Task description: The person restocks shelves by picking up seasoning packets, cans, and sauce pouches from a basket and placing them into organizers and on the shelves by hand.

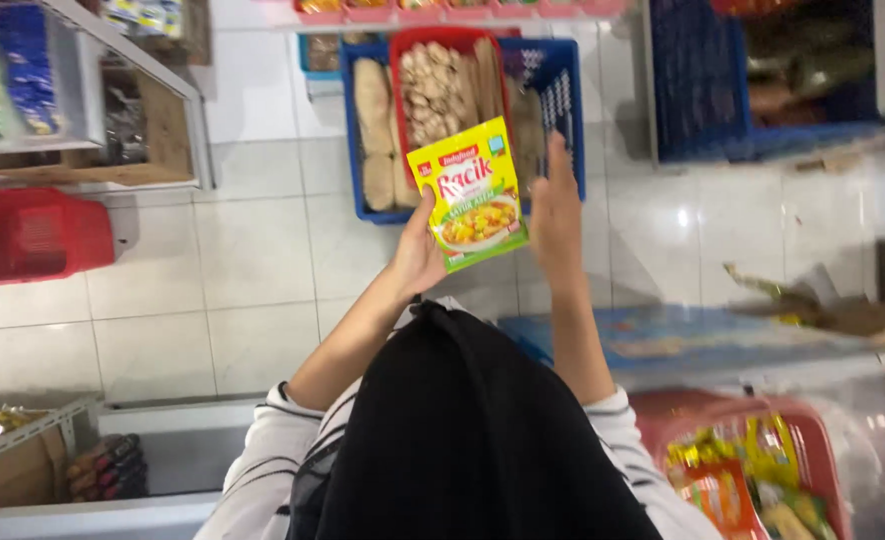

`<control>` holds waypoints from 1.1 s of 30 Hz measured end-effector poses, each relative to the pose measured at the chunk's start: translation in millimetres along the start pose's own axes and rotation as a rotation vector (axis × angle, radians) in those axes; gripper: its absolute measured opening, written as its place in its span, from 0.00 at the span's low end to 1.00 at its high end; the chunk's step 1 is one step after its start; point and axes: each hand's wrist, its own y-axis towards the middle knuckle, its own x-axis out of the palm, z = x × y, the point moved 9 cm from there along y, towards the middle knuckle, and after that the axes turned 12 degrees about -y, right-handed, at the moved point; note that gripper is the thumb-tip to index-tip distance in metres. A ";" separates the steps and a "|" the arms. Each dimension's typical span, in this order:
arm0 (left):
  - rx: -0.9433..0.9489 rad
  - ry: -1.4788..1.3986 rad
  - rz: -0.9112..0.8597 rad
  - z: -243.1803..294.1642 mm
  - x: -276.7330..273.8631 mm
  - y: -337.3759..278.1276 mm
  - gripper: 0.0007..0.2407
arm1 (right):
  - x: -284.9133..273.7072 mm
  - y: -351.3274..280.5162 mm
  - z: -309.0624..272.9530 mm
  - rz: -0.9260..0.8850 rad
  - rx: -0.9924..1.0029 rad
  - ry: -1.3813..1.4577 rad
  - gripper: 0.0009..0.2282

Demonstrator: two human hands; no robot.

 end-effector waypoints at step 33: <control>-0.240 0.540 0.309 -81.0 -101.8 225.9 0.17 | -47.7 29.0 218.6 0.018 0.508 0.377 0.13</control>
